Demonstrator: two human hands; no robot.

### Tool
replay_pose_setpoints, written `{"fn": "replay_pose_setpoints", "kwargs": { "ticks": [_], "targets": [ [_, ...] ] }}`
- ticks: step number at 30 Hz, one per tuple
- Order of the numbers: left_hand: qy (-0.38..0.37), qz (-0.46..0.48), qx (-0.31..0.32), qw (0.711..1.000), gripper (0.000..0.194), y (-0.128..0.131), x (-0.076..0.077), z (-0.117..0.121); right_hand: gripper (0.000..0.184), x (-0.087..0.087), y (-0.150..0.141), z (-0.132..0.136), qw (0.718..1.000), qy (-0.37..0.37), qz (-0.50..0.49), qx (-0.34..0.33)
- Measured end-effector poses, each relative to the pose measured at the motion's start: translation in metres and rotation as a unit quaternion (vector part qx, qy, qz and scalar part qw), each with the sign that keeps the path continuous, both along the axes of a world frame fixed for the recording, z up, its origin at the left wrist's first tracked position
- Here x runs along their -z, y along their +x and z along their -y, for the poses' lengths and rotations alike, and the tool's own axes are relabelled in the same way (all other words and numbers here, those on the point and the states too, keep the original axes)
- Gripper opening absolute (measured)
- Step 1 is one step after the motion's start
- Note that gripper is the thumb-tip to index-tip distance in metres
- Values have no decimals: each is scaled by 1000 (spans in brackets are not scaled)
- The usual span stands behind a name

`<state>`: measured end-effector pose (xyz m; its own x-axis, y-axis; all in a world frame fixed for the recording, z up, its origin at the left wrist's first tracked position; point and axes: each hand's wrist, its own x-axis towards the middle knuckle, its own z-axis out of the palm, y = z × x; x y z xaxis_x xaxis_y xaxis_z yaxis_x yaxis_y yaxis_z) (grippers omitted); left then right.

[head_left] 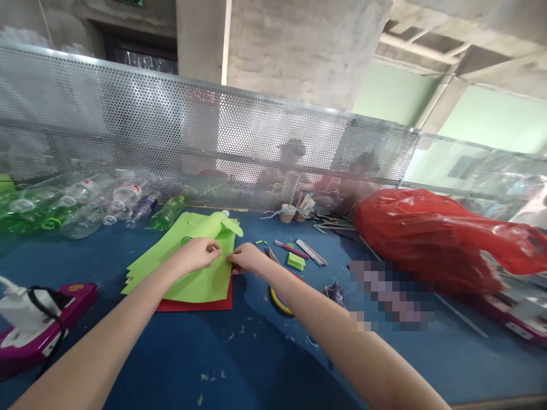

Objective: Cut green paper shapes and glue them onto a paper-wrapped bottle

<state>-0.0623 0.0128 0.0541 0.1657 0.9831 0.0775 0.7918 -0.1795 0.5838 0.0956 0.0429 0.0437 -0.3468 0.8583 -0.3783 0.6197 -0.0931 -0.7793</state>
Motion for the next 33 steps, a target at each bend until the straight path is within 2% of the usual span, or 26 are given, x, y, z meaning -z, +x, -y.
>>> {"fn": "replay_pose_setpoints", "kwargs": {
  "ticks": [5,9,12,14,18,22,27,33],
  "targets": [
    [13,-31,-39,999,49,-4,9,-6,28,1,17,10,1000,-9,11,11],
    [46,-79,-61,994,46,-6,12,-9,12,3,30,23,1000,4,-2,22],
    [93,-122,-86,984,37,-6,9,-9,24,4,39,32,999,20,-12,32],
    [133,-148,-107,974,36,-6,7,-9,24,4,44,37,999,34,-12,36],
    [196,-227,-144,943,54,-12,12,-9,26,1,52,45,998,59,9,33],
    [179,-272,-138,935,55,-25,19,-13,27,0,59,46,996,75,36,24],
    [180,-285,-188,923,55,-40,19,-14,26,0,67,45,991,104,86,14],
    [191,-301,-232,905,55,-45,19,-10,30,-16,78,54,970,169,176,-15]
  ]
}}
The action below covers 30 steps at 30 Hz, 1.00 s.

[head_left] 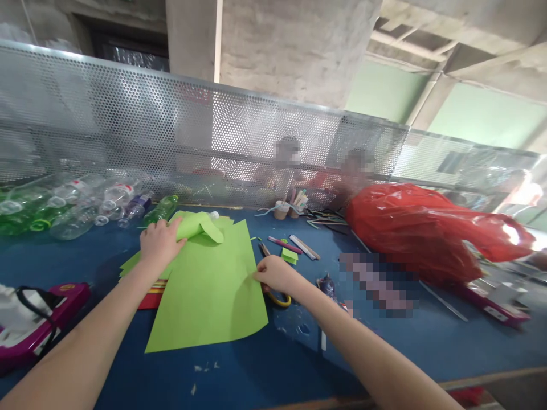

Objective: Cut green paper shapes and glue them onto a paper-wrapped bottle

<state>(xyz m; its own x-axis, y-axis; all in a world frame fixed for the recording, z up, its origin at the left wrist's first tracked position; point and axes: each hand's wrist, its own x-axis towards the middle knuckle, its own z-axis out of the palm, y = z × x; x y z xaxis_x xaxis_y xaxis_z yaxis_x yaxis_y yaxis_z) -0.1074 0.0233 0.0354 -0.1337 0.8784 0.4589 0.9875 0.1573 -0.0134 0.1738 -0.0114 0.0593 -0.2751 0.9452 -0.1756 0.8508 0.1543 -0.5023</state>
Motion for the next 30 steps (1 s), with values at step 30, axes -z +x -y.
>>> {"fn": "replay_pose_setpoints", "kwargs": {
  "ticks": [30],
  "targets": [
    [-94,130,367,916,29,58,21,7,36,9,43,31,983,176,-51,-16]
  ]
}}
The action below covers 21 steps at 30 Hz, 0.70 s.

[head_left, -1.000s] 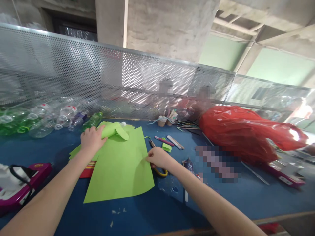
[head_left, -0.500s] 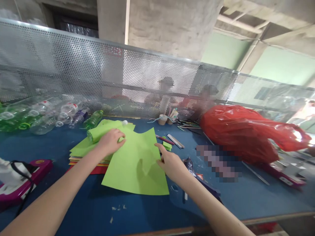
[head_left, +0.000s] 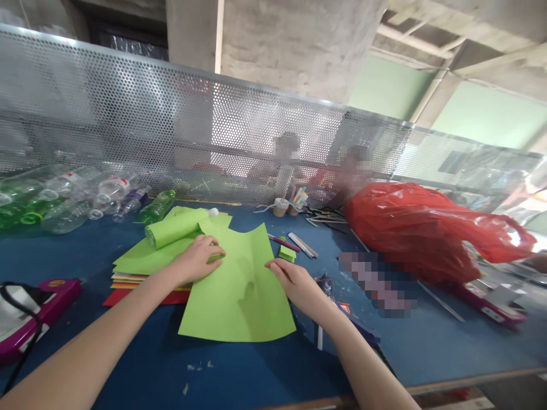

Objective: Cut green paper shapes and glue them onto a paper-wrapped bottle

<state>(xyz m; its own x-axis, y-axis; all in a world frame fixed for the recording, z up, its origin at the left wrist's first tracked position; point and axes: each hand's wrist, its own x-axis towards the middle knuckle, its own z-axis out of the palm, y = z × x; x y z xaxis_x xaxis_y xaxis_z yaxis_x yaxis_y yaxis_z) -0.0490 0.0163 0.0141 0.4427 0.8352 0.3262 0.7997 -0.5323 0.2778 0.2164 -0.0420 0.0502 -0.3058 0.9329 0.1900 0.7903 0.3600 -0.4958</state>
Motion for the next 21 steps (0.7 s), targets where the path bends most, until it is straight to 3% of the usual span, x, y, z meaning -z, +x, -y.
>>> {"fn": "replay_pose_setpoints", "kwargs": {
  "ticks": [4,11,14,18,21],
  "targets": [
    [-5,27,7,1000,26,3,0,0,32,1,2,2,997,3,-71,-8],
    [-1,99,-24,995,29,2,-13,-3,29,2,6,2,997,20,-62,49],
    [70,116,-3,991,31,6,-20,2,30,2,10,-2,993,29,-67,91],
    [207,95,75,971,34,12,-22,8,32,4,15,-7,989,39,-84,111],
    [205,72,56,974,33,8,-19,4,33,7,15,-8,991,29,-85,97]
  ]
}}
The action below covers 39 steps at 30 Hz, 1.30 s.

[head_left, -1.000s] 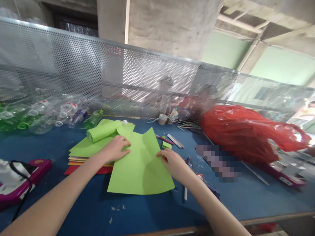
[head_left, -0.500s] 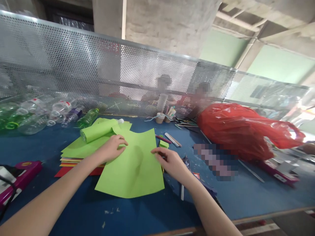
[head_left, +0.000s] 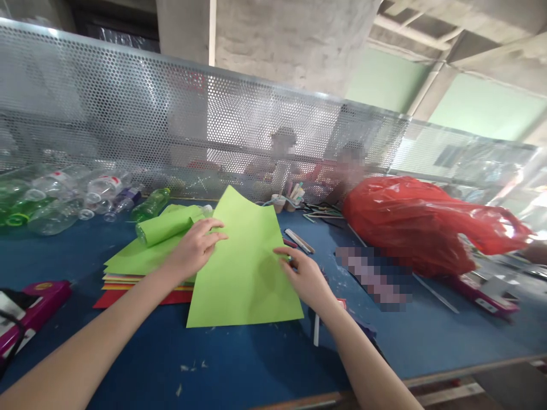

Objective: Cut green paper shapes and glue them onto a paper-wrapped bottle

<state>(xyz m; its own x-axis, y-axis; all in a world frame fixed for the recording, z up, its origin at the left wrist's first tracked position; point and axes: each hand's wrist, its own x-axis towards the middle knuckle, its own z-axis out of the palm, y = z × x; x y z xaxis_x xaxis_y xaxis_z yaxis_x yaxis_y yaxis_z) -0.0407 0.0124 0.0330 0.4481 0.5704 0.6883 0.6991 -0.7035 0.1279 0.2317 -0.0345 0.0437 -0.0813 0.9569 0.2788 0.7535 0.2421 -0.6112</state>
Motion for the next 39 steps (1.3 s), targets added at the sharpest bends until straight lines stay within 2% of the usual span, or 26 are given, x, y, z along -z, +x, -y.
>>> {"fn": "replay_pose_setpoints", "kwargs": {
  "ticks": [4,8,10,13,15,17,21,28,33,36,39],
  "targets": [
    [-70,-7,-85,994,31,-11,9,-12,34,5,-2,1,997,-42,24,-57],
    [-103,-36,-99,989,22,-10,11,-11,30,8,-4,0,995,-50,56,-65],
    [-121,-57,-87,987,21,-1,5,-2,30,8,-5,-1,995,-39,66,-61],
    [-170,-93,-40,980,32,14,-8,21,31,7,-6,-1,995,-29,71,-60],
    [-266,-139,9,954,45,22,-16,38,32,7,-6,-1,995,-25,71,-61],
    [-307,-162,45,937,57,24,-21,53,33,7,-7,0,996,-23,69,-59],
    [-283,-158,43,945,63,18,-16,70,39,7,-6,1,996,-31,65,-48],
    [-283,-130,27,950,36,0,1,80,38,4,-5,2,996,-56,56,-39],
    [-230,-129,25,964,59,2,12,83,37,1,-6,4,996,-68,40,-48],
    [-163,-154,32,974,43,7,13,84,38,1,-6,4,995,-69,36,-54],
    [-118,-201,46,971,27,10,13,86,36,1,-5,3,995,-57,68,-52]
  ]
}}
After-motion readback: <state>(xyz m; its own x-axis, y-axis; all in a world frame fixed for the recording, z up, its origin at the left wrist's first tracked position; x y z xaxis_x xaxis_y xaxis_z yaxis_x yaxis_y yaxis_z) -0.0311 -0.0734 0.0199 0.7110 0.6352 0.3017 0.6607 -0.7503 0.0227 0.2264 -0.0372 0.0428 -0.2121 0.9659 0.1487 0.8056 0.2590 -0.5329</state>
